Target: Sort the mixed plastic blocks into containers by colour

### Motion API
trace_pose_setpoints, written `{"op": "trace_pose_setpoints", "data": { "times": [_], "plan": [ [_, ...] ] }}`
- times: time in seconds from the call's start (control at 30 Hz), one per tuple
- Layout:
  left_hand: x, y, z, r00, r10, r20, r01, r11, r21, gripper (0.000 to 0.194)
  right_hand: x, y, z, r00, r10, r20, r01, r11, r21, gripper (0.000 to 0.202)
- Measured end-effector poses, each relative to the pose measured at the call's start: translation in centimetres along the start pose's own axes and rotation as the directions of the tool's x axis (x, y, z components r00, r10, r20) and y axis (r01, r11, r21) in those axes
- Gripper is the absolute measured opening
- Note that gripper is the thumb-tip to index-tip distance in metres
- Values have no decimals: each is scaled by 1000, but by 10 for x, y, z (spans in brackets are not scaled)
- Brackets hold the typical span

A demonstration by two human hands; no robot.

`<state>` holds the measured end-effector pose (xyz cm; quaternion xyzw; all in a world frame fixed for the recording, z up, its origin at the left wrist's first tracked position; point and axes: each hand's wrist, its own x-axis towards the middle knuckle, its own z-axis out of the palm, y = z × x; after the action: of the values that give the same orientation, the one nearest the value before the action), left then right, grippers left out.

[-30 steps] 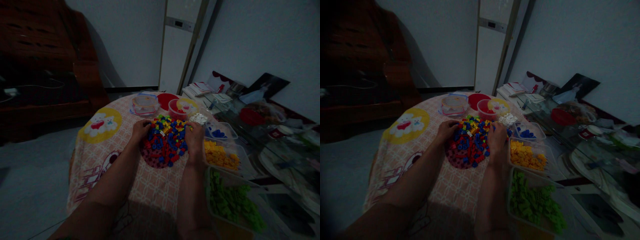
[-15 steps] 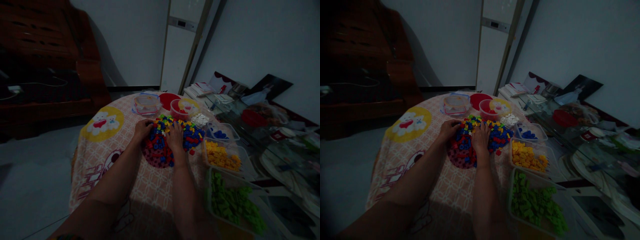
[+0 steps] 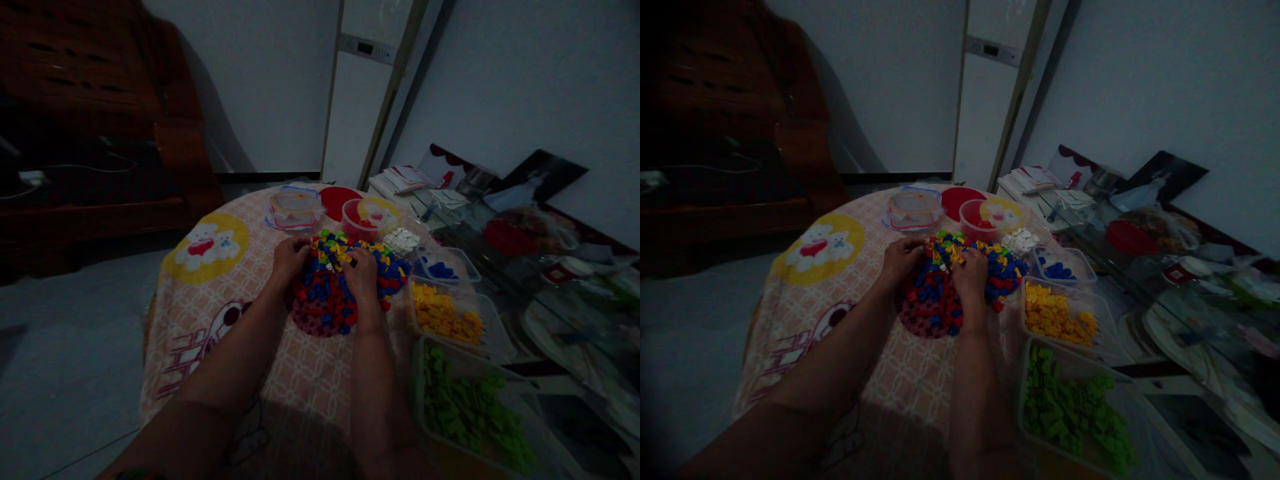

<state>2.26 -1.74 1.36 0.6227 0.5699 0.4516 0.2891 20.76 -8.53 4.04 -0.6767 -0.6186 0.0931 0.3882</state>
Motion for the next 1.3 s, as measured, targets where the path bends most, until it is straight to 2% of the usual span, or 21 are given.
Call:
{"op": "trace_pose_setpoints", "data": {
  "times": [0.1,0.17,0.23,0.3,0.37,0.47,0.6,0.77,1.03,1.3],
  "plan": [
    [-3,9,-2,994,48,-102,-57,995,-81,34,6,5,-9,993,101,-59,-83,964,254,23],
    [-5,14,-1,990,85,-112,-101,984,-147,34,7,6,-11,977,210,-19,-176,861,477,28],
    [-7,19,1,992,110,-63,-121,966,-230,35,5,5,-11,955,283,84,-265,697,666,30],
    [-11,23,5,991,125,39,-108,947,-302,37,3,2,-11,941,283,187,-320,558,765,28],
    [-14,27,9,977,151,152,-90,934,-347,40,2,-1,-11,934,246,261,-352,497,793,29],
    [-19,31,14,943,204,262,-97,924,-370,45,1,-4,-11,922,209,327,-387,495,778,30],
    [-22,34,15,924,210,320,-80,924,-374,45,0,-4,-7,908,184,377,-412,552,725,28],
    [-21,32,16,924,217,315,-86,920,-382,38,-2,-1,-3,922,195,334,-380,619,687,23],
    [-19,29,18,928,222,299,-113,933,-343,34,-3,-4,1,926,224,305,-377,611,696,18],
    [-17,27,18,931,196,309,-86,938,-336,34,-2,-5,8,925,236,298,-380,600,704,18]
  ]
}}
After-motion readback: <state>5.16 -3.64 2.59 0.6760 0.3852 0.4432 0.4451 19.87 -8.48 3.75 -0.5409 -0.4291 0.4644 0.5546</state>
